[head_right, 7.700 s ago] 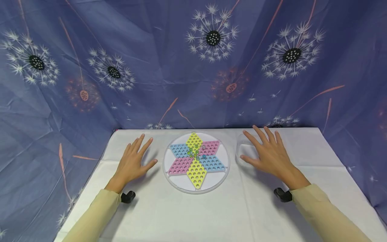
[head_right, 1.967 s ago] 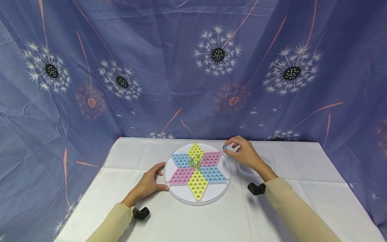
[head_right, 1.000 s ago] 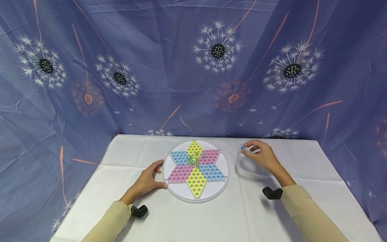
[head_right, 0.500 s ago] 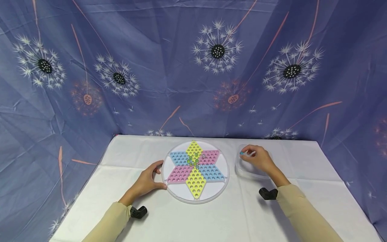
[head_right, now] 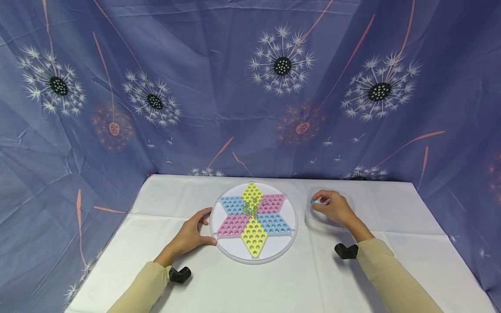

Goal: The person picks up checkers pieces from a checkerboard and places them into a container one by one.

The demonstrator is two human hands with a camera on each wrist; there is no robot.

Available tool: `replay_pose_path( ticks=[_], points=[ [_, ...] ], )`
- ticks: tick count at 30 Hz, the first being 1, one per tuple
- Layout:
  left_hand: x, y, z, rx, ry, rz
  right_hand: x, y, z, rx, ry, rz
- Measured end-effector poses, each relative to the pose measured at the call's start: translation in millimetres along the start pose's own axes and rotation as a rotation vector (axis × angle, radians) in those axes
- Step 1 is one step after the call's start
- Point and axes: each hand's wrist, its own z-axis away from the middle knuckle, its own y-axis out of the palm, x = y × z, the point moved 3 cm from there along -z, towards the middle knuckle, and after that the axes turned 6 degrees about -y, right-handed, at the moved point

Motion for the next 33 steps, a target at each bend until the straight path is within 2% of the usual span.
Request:
replay_pose_path(
  ticks=[21, 33],
  points=[
    [0.9, -0.1, 1.0, 0.005, 0.003, -0.008, -3.6, -0.2, -0.2, -0.034, -0.020, 0.023],
    [1.8, 1.1, -0.5, 0.007, -0.005, -0.001, -2.2, -1.9, 0.3, -0.026, -0.001, 0.017]
  ],
)
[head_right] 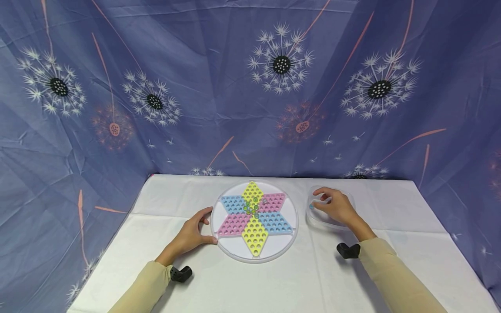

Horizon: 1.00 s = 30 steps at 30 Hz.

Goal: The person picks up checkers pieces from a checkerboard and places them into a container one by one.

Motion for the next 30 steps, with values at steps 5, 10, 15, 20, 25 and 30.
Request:
replay_pose_path(
  ticks=[5, 10, 15, 20, 25, 30],
  points=[
    [0.3, -0.4, -0.6, -0.003, 0.010, 0.002, 3.7, -4.7, -1.4, 0.002, -0.004, 0.014],
    [-0.3, -0.7, -0.1, 0.001, 0.015, -0.001, 9.3, -9.2, -2.2, 0.011, -0.008, 0.016],
    [-1.9, -0.6, 0.9, 0.001, 0.010, -0.005, 15.1, -12.5, -3.7, 0.002, -0.039, 0.028],
    [-1.8, -0.5, 0.8, -0.001, 0.009, -0.007, 21.2, -14.7, -7.3, -0.019, -0.080, 0.028],
    [-1.1, -0.2, -0.2, -0.002, 0.019, -0.008, 28.3, -18.3, -12.9, -0.012, -0.122, 0.040],
    [-0.3, -0.1, -0.2, 0.002, 0.021, -0.012, 36.2, -22.1, -21.8, 0.013, -0.165, 0.054]
  ],
)
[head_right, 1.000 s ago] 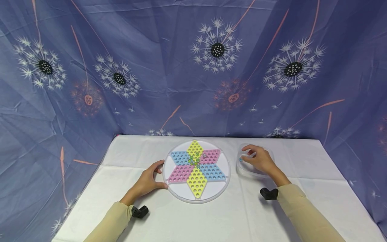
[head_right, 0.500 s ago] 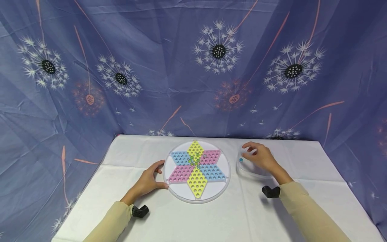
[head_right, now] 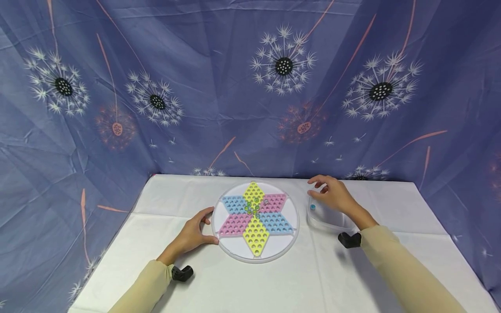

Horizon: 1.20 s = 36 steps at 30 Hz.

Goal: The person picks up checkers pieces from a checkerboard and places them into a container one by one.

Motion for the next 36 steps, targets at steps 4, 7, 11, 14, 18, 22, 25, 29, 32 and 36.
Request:
replay_pose_path(
  ticks=[4, 7, 11, 14, 18, 22, 25, 29, 32, 36],
  points=[
    [-0.4, 0.4, 0.2, 0.004, 0.005, 0.000, 5.4, -2.0, -8.7, 0.011, -0.013, -0.005],
    [-0.2, 0.7, 0.2, 0.004, 0.001, 0.000, 10.4, -1.4, -14.9, 0.023, -0.007, -0.012],
    [0.2, 1.2, 0.1, 0.001, -0.010, 0.000, 17.1, 1.9, -22.0, 0.034, -0.011, -0.031],
    [0.2, 1.5, 0.1, 0.000, -0.014, 0.001, 22.0, 6.0, -26.5, 0.031, -0.023, -0.045],
    [-0.2, 1.8, 1.0, 0.001, -0.018, 0.002, 27.3, 12.3, -32.1, 0.029, -0.035, -0.064],
    [-0.5, 1.6, 2.4, 0.000, -0.023, -0.003, 32.9, 18.6, -37.3, 0.036, -0.041, -0.095],
    [-0.3, 1.2, 2.5, 0.000, -0.014, -0.008, 36.7, 23.3, -39.6, 0.033, -0.050, -0.110],
    [0.6, 1.7, 1.5, 0.000, -0.009, -0.010, 40.0, 29.2, -41.6, 0.031, -0.067, -0.120],
    [1.0, 2.1, 0.7, -0.001, -0.009, -0.004, 42.1, 32.1, -44.7, 0.035, -0.075, -0.125],
    [0.5, 1.8, -0.2, -0.001, -0.005, 0.001, 44.2, 35.2, -49.6, 0.037, -0.067, -0.133]
  ],
)
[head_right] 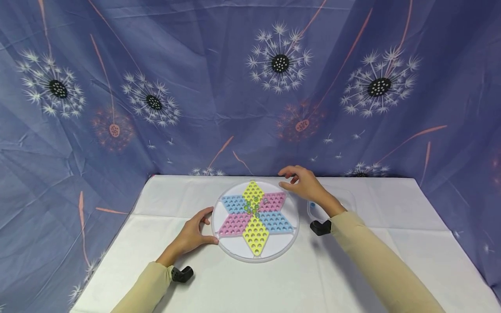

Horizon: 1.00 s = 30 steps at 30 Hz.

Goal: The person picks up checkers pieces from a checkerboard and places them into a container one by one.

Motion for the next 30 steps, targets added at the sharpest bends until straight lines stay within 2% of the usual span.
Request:
replay_pose_path(
  ticks=[19, 24, 30],
  points=[
    [0.1, -2.7, 0.0, 0.004, -0.005, -0.011, 6.1, 37.4, -16.4, 0.058, 0.001, -0.056],
    [0.5, -2.5, -0.3, 0.003, 0.003, -0.019, 3.0, 50.7, -19.1, 0.074, 0.041, -0.093],
    [0.9, -1.7, -0.4, -0.005, 0.024, -0.022, -5.3, 64.8, -19.4, 0.071, 0.040, -0.091]
  ],
)
